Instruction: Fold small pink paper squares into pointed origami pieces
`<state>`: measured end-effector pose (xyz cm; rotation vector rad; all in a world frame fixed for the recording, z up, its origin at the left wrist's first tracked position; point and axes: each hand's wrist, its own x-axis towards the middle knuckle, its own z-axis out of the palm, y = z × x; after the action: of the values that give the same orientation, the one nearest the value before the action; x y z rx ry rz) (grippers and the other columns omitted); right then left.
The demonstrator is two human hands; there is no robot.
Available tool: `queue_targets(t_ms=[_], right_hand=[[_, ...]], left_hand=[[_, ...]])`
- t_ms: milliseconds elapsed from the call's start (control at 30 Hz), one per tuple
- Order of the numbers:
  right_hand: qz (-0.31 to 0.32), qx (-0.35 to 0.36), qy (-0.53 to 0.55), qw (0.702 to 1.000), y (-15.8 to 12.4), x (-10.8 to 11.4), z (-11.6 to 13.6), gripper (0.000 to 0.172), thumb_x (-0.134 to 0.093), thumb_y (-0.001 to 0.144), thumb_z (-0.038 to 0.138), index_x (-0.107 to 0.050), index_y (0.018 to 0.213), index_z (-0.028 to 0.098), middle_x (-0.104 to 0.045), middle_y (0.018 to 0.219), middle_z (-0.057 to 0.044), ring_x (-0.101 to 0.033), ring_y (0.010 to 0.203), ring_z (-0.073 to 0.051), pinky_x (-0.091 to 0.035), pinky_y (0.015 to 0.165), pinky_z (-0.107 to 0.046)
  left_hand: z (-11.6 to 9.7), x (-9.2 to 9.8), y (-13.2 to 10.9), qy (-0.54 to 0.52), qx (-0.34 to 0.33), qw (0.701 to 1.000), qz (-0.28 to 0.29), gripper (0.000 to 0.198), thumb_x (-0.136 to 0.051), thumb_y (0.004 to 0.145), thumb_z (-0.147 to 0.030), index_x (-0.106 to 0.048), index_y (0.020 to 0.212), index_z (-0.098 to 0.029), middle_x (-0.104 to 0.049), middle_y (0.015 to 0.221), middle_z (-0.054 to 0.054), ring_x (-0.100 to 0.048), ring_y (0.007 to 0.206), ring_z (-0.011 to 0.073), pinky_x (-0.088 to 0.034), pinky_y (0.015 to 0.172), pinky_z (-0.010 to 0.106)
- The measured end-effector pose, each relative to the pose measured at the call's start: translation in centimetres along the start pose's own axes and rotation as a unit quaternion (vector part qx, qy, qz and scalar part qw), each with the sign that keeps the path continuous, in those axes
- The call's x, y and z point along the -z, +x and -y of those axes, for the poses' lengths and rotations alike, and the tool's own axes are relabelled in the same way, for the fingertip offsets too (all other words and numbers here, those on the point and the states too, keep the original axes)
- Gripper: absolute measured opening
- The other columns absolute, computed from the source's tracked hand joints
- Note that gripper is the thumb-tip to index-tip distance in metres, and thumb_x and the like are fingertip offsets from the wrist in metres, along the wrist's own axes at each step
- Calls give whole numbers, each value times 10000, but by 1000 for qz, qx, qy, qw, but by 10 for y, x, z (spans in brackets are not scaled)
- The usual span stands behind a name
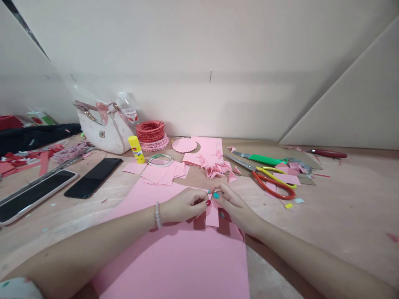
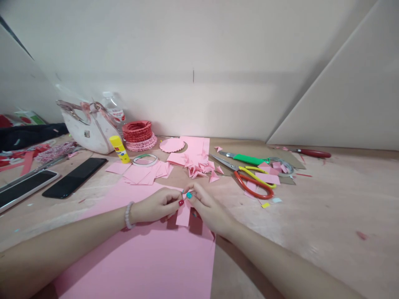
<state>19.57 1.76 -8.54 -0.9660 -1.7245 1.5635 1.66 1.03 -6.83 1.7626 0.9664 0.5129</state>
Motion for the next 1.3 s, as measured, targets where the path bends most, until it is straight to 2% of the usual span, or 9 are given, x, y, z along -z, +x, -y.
queue_targets(t_ms=[167, 300, 600, 733, 800, 933, 1067, 1167, 1300], right_hand=[[4, 43, -85, 995, 1, 1, 2, 150, -387, 856, 329, -483, 893, 220, -434, 688, 28, -391, 569, -91, -329, 521, -207], [-13, 74, -112, 991, 3, 1, 4, 163, -447, 828, 315, -475, 963, 229, -471, 775, 10, -421, 646, -108, -358, 585, -224], [-7, 48, -96, 994, 5, 1, 0, 137, -423, 834, 277, -469, 957, 234, -434, 658, 38, -419, 585, -98, -357, 541, -210], [-98, 132, -121, 979, 11, 6, -5, 199, -379, 827, 197, -523, 959, 235, -539, 958, -22, -495, 908, -138, -393, 777, -273], [-103, 156, -139, 973, 13, 6, -5, 258, -381, 789, 129, -550, 952, 234, -556, 976, -27, -495, 952, -147, -388, 814, -291], [-64, 154, -167, 972, 11, 1, -1, 242, -457, 709, 78, -583, 864, 215, -581, 861, -23, -536, 780, -139, -423, 661, -261], [-97, 124, -164, 974, 9, -2, -1, 68, -503, 754, 188, -571, 742, 185, -587, 740, -25, -534, 683, -136, -414, 595, -256], [-125, 105, -157, 974, 10, -1, -3, 96, -518, 763, 254, -558, 737, 171, -585, 688, -23, -520, 619, -132, -402, 550, -254], [-133, 98, -149, 975, 11, 0, -2, 73, -514, 755, 227, -549, 734, 167, -584, 671, -12, -517, 608, -127, -392, 537, -246]], left_hand=[[2, 0, 0, -58, 31, 997, 37, 158, -419, 771, -237, -451, 652, -138, -483, 512, -36, -441, 389, 42, -348, 391, 143], [4, 1, 3, -87, 54, 995, -3, 188, -405, 789, -299, -452, 693, -144, -473, 490, -48, -392, 333, 38, -321, 351, 148], [2, 2, 1, -75, 26, 996, 48, 128, -439, 705, -167, -443, 580, -138, -475, 482, -42, -433, 372, 41, -338, 387, 145], [4, 4, 5, -103, 60, 993, -20, 183, -427, 745, -255, -463, 607, -140, -495, 464, -36, -389, 296, 43, -257, 305, 149], [5, 5, 7, -114, 60, 990, -62, 230, -423, 763, -307, -471, 616, -138, -505, 459, -29, -372, 274, 46, -235, 285, 157], [5, 4, 10, -116, 52, 988, -87, 308, -440, 768, -353, -488, 571, -121, -494, 454, -18, -392, 294, 43, -284, 298, 154], [6, 2, 10, -138, 44, 988, -46, 323, -461, 767, -383, -542, 633, -100, -548, 543, 19, -443, 362, 50, -338, 317, 151], [7, 0, 9, -140, 39, 989, -24, 285, -478, 759, -370, -563, 705, -103, -590, 614, 35, -464, 402, 57, -367, 329, 154], [5, 0, 9, -123, 42, 991, -34, 247, -467, 757, -317, -546, 651, -109, -591, 616, 27, -458, 396, 48, -364, 338, 152]])
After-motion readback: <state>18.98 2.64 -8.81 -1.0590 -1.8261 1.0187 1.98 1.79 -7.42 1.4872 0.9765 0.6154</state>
